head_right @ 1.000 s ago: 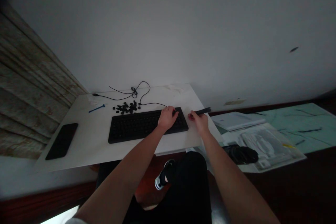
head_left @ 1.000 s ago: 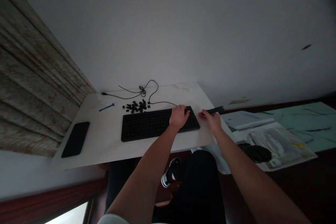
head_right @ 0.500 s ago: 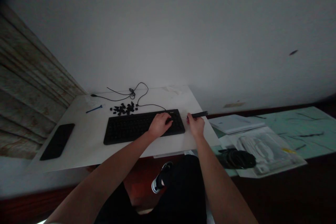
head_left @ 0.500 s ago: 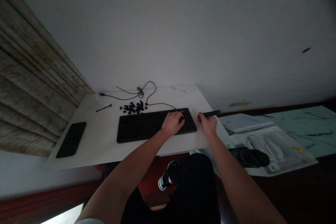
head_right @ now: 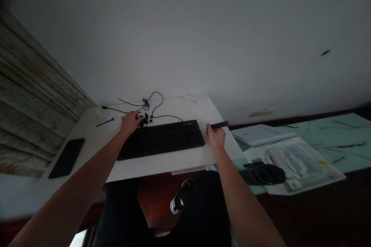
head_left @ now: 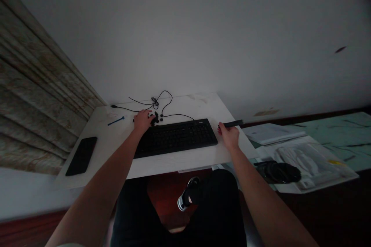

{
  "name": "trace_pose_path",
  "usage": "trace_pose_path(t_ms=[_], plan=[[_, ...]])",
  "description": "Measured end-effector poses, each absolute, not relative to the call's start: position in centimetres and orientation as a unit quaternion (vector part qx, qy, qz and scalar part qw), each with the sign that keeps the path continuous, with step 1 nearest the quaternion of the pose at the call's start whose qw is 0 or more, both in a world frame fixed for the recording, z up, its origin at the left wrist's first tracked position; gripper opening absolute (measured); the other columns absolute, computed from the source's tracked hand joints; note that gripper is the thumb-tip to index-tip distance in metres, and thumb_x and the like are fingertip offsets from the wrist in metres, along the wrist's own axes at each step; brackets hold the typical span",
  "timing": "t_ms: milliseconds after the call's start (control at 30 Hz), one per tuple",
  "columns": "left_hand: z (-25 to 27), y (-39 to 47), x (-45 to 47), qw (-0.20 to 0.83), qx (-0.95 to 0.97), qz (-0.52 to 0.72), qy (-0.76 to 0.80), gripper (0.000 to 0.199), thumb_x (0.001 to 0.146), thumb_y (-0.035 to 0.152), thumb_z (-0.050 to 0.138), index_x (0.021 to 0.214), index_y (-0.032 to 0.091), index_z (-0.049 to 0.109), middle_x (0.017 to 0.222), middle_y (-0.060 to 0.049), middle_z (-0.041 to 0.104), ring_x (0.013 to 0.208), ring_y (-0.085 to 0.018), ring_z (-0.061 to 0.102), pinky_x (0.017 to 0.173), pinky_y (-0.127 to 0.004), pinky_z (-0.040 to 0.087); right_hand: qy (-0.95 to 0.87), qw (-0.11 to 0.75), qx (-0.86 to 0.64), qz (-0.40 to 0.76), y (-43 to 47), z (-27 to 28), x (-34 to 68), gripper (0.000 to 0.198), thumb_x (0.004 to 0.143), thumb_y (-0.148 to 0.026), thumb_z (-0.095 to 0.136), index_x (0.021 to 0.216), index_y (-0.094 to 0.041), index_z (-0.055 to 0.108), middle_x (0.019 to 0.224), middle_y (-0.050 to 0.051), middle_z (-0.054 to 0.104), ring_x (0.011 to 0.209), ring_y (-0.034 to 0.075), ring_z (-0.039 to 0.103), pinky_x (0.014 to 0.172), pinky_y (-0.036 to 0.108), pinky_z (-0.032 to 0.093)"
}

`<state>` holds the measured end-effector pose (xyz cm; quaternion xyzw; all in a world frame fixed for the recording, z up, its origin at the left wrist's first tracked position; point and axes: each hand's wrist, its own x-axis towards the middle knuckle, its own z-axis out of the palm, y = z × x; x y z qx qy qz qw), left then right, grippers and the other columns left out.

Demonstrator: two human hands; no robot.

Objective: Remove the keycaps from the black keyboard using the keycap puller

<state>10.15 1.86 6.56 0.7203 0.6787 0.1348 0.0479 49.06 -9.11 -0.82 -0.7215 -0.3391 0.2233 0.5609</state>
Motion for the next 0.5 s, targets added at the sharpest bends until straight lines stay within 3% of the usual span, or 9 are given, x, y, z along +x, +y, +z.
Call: trace_pose_path(t_ms=[133,333,500], plan=[[5.9,1.1,12.4,0.033,0.742,0.161,0.65,0.048,0.097,0.04,0.052,0.14,0.021,0.051,0.137,-0.014,0.058,0.129,-0.031,0.051,0.104,-0.045,0.042,-0.338,0.557,-0.726,0.222,-9.2,-0.5,48.9,0.036,0.077,-0.052,0.069,0.07,-0.016,0.069,0.061,0.009,0.07,0.059,0.025,0.07,0.058,0.034,0.057],[5.1,-2.4,22.0,0.099,0.847,0.182,0.49,0.035,0.097,0.024,0.05,0.131,0.024,0.056,0.13,-0.008,0.061,0.125,-0.024,0.054,0.108,-0.04,0.041,-0.36,0.53,-0.74,0.205,-9.2,-0.7,49.3,0.037,0.079,-0.052,0.066,0.069,-0.016,0.069,0.058,0.01,0.07,0.059,0.027,0.07,0.061,0.035,0.056],[4.4,-4.5,29.6,0.142,0.874,0.177,0.43,0.036,0.095,0.024,0.051,0.131,0.025,0.056,0.129,-0.008,0.061,0.122,-0.023,0.055,0.105,-0.04,0.044,-0.368,0.528,-0.738,0.204,-9.2,-0.7,49.4,0.042,0.078,-0.057,0.065,0.071,-0.015,0.07,0.06,0.01,0.071,0.061,0.027,0.072,0.061,0.034,0.057]])
